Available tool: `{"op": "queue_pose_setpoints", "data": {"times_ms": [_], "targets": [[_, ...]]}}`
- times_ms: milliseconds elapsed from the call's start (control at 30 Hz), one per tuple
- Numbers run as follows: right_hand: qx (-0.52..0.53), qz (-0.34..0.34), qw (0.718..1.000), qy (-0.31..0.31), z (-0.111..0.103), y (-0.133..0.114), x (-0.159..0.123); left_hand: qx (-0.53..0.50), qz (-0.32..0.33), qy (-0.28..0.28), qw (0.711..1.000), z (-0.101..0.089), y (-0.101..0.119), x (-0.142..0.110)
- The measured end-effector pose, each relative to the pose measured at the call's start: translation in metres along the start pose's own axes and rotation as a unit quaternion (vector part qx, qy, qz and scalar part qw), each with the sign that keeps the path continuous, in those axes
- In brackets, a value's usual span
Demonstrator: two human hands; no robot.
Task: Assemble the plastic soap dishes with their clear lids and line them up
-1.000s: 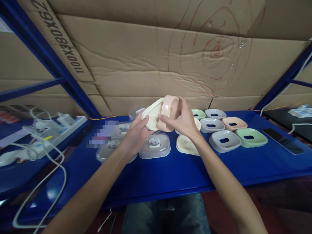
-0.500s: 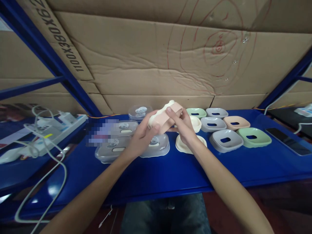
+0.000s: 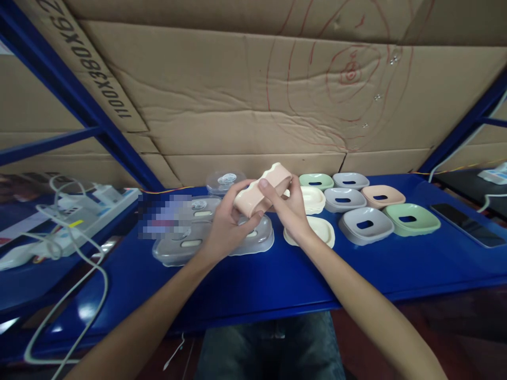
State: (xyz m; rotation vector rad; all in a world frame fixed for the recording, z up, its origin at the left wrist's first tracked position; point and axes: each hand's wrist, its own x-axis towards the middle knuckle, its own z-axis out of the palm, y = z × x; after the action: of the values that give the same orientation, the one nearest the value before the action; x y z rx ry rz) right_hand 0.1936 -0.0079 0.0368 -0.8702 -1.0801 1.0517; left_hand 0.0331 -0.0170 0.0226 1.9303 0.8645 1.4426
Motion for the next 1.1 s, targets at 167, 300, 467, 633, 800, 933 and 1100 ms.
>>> {"op": "queue_pose_setpoints", "data": {"times_ms": [167, 300, 467, 633, 800, 933, 1100], "targets": [[0.014, -0.014, 1.000, 0.013, 0.003, 0.007, -0.003, 0.010, 0.018, 0.018, 1.000, 0.004, -0.006, -0.002], [0.026, -0.028, 0.999, 0.017, 0.006, 0.011, -0.003, 0.036, 0.046, 0.045, 0.997, 0.004, -0.014, -0.004], [-0.038, -0.073, 0.997, -0.002, -0.003, 0.013, 0.006, -0.014, 0.010, 0.084, 0.996, -0.002, -0.014, 0.000], [-0.106, -0.092, 0.990, -0.014, -0.023, 0.011, 0.023, -0.146, -0.069, 0.079, 0.984, -0.005, -0.008, 0.008], [-0.073, -0.037, 0.996, -0.044, -0.030, 0.007, 0.028, -0.235, -0.125, 0.090, 0.960, -0.006, -0.002, 0.009], [-0.064, -0.007, 0.996, -0.063, -0.028, 0.007, 0.025, -0.256, -0.149, 0.084, 0.951, -0.011, 0.001, 0.012], [-0.046, -0.004, 0.997, -0.054, -0.024, 0.008, 0.022, -0.305, -0.190, 0.083, 0.929, -0.018, 0.003, 0.018]]}}
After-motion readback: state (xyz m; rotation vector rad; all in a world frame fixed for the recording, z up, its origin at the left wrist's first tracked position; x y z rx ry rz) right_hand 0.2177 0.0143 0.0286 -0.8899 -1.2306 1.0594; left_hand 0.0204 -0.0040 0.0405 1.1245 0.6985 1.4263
